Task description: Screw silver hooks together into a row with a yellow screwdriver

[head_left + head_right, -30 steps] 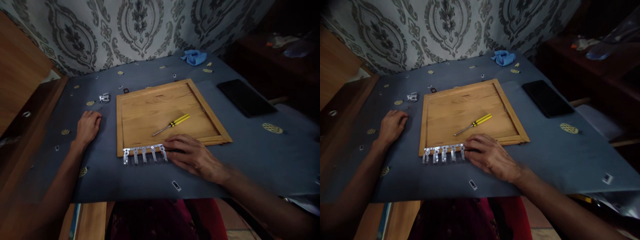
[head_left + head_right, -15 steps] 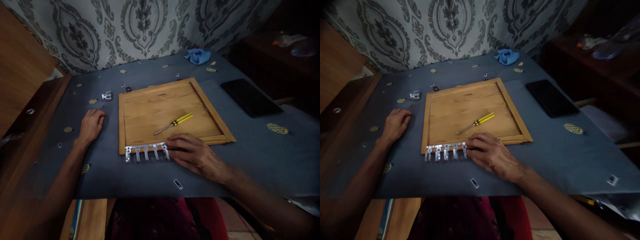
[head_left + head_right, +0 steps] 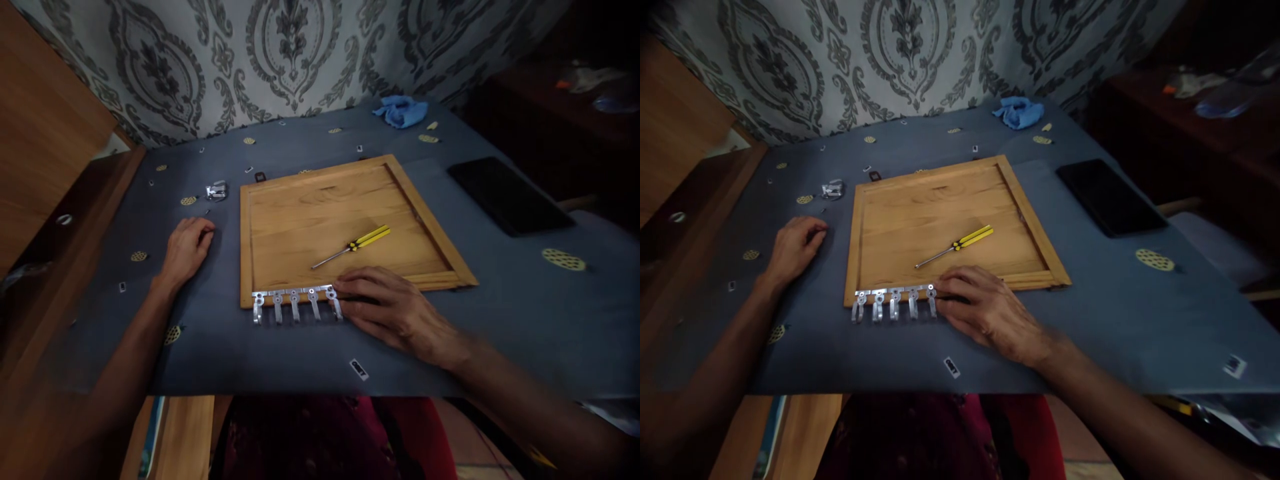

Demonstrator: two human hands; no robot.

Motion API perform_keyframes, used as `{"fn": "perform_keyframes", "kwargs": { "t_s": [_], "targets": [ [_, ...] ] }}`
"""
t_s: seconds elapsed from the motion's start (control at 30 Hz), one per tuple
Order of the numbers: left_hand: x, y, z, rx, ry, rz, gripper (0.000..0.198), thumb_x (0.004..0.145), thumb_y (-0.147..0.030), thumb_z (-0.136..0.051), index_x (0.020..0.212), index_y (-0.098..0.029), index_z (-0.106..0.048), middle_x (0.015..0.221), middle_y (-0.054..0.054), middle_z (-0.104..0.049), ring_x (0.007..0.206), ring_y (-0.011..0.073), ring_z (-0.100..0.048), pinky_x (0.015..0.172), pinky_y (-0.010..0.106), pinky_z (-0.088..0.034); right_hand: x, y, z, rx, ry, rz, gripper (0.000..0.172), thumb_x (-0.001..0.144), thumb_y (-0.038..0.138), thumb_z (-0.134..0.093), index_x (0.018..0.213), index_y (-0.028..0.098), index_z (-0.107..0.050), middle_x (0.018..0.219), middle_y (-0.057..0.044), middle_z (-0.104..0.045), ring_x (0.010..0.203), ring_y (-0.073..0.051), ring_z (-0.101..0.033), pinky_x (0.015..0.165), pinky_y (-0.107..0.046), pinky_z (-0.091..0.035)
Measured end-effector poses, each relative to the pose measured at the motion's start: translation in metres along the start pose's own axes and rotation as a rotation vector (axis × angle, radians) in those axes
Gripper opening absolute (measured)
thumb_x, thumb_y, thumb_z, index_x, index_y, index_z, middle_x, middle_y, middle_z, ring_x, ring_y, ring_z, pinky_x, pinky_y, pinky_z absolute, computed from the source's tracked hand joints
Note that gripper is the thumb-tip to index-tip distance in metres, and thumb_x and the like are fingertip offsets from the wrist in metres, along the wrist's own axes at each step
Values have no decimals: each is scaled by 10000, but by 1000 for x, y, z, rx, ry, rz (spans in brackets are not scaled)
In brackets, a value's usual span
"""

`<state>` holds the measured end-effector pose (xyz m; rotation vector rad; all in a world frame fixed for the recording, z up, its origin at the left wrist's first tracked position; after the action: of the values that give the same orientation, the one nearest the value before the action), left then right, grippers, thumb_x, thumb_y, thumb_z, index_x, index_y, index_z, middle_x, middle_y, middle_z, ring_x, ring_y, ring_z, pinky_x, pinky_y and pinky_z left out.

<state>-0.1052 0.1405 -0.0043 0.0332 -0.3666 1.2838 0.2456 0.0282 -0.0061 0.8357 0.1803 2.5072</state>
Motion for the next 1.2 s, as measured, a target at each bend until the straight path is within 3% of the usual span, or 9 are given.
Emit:
{"fn": "perform_keyframes", "kwargs": {
  "t_s": [0.37, 0.7, 0.9, 1.03, 1.2],
  "targets": [
    [-1, -29, 0, -179, 81, -48, 158, 912, -236, -519, 994, -217, -653, 915, 28, -704, 834, 193, -642, 805, 318, -517, 1, 0, 1, -24, -16, -5, 209, 1006, 192, -526, 1003, 202, -735, 1045, -72, -772, 1040, -209, -701, 871, -374, -630],
    [-6, -33, 0, -185, 158, -83, 117, 912, -227, -500, 946, -212, -611, 892, 25, -670, 823, 192, -630, 807, 325, -511, 1, -1, 1, -29, -34, -11, 245, 1015, 203, -505, 1011, 215, -749, 1053, -65, -772, 1052, -201, -693, 869, -349, -627],
    [-12, -43, 9, -148, 172, -80, 184, 960, -296, -466, 980, -202, -623, 968, 62, -627, 908, 242, -607, 846, 385, -491, 1, 0, 1, -24, 6, -7, 234, 1016, 207, -509, 1030, 196, -743, 1086, -80, -767, 1087, -219, -682, 899, -394, -620],
    [-23, -79, 29, -132, 51, -95, 208, 997, -321, -465, 1024, -199, -631, 958, 56, -648, 955, 252, -613, 860, 382, -495, 1, 0, 1, -1, -6, 1, 217, 1010, 199, -520, 1007, 185, -736, 1054, -83, -761, 1090, -218, -676, 904, -392, -613],
    [-43, -158, 35, -291, 167, -323, 255, 989, -433, -582, 1131, -225, -619, 1035, 38, -675, 997, 238, -611, 884, 386, -489, 0, 0, 1, -1, -16, -11, 230, 1018, 212, -509, 1024, 198, -739, 1060, -82, -757, 1083, -211, -671, 905, -394, -608]
  ]
}}
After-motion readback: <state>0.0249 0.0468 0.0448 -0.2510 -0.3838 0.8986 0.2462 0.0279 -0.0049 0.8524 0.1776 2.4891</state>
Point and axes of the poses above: each hand's wrist, its own x-axis towards the middle knuckle, its own z-axis out of the back of the hand, y = z × x, the point moved 4 cm from there along x, towards the middle knuckle
